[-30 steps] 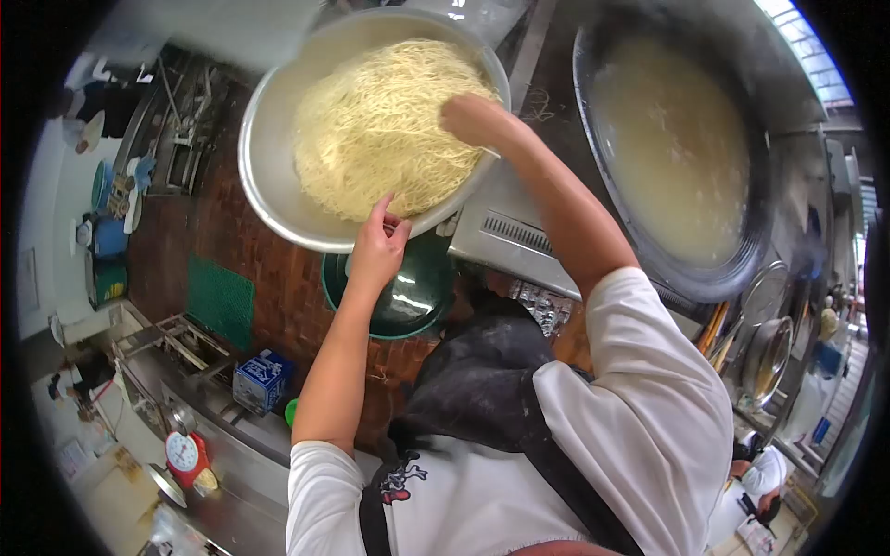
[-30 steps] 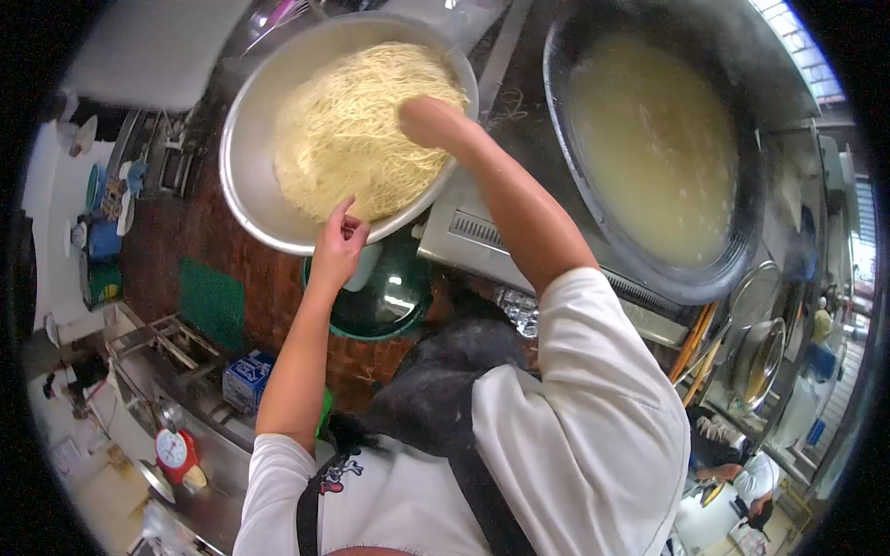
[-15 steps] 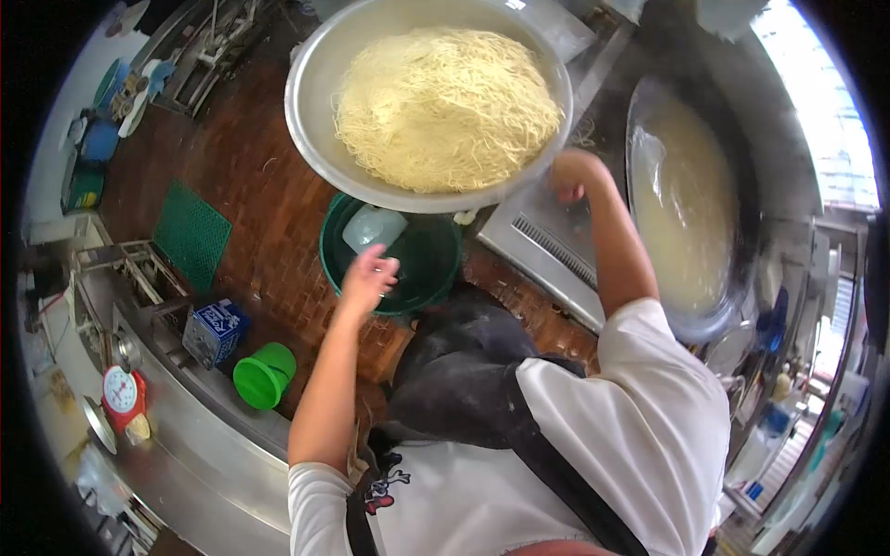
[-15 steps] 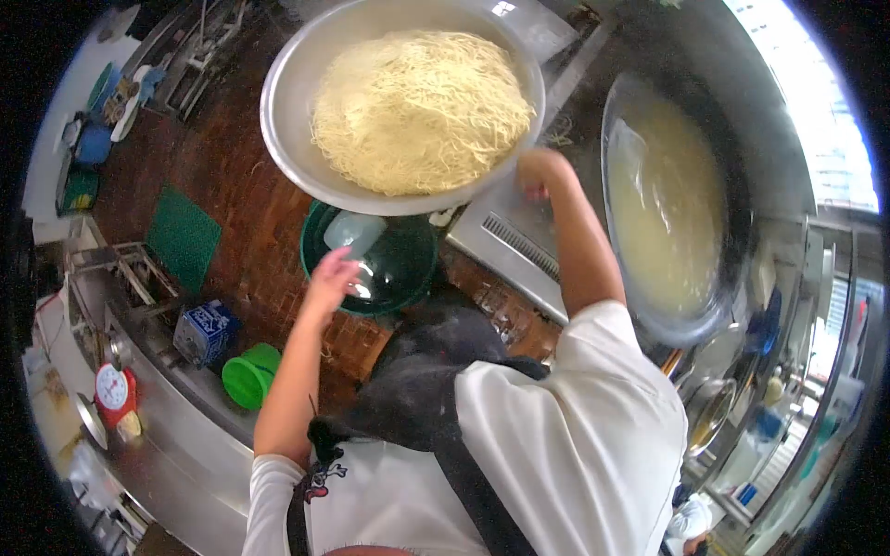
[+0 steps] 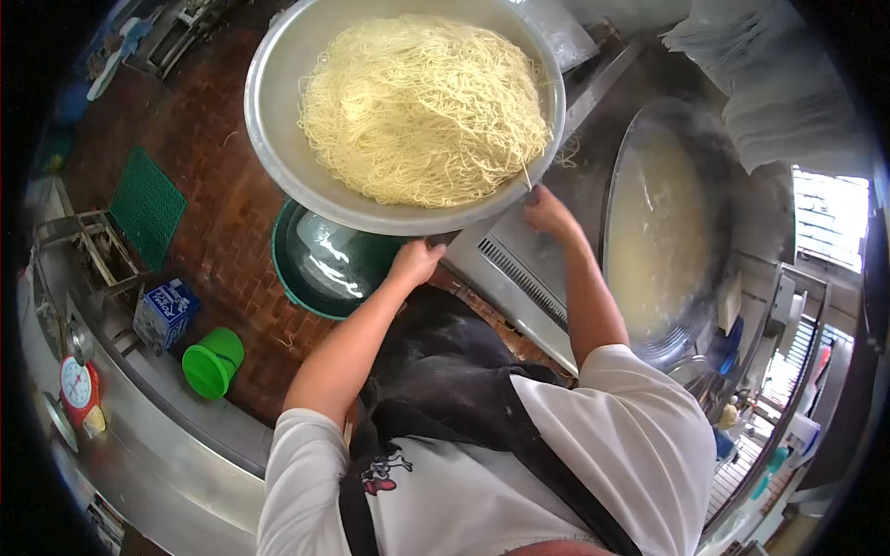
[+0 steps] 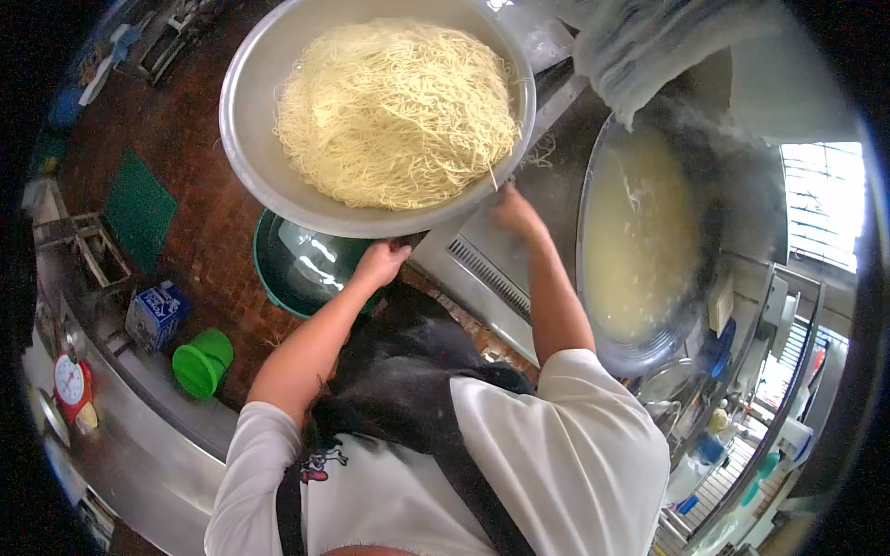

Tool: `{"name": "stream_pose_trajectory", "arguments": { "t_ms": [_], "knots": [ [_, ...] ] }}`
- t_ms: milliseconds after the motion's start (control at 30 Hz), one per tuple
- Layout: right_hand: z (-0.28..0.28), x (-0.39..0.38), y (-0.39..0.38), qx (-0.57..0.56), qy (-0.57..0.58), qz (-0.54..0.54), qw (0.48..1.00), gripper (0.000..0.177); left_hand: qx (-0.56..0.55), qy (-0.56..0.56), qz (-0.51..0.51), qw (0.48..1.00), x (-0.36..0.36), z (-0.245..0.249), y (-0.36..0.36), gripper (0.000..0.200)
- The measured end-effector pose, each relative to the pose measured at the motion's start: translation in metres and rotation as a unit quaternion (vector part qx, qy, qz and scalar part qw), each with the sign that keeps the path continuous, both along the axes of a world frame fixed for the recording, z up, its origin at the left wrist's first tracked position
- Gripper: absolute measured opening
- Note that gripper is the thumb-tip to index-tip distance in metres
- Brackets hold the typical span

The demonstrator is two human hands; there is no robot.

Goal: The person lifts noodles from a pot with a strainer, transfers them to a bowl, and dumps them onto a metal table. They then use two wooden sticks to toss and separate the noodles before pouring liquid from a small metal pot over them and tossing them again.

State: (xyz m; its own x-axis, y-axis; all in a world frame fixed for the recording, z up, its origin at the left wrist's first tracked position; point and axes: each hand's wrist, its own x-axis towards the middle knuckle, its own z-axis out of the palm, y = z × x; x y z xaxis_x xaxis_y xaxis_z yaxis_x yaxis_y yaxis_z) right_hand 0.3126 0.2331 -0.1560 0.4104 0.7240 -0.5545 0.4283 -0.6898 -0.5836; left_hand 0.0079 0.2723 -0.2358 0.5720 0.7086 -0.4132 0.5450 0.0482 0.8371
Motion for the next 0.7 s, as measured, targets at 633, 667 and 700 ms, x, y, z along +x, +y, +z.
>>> {"name": "stream_pose_trajectory", "arguments": {
  "t_ms": [633,667,700],
  "knots": [
    [0.311,0.014,0.188,0.478,0.176,0.095,0.855,0.023,-0.164,-0.223,0.063,0.959,0.076,0.119,0.026,0.023],
    [0.295,0.059,0.22,0.534,0.142,0.04,0.832,0.023,-0.136,-0.198,0.118,0.963,0.064,0.125,0.037,0.025],
    [0.277,0.083,0.236,0.583,0.106,-0.017,0.805,0.024,-0.084,-0.175,0.155,0.969,0.061,0.137,0.061,0.028]
  ]
}}
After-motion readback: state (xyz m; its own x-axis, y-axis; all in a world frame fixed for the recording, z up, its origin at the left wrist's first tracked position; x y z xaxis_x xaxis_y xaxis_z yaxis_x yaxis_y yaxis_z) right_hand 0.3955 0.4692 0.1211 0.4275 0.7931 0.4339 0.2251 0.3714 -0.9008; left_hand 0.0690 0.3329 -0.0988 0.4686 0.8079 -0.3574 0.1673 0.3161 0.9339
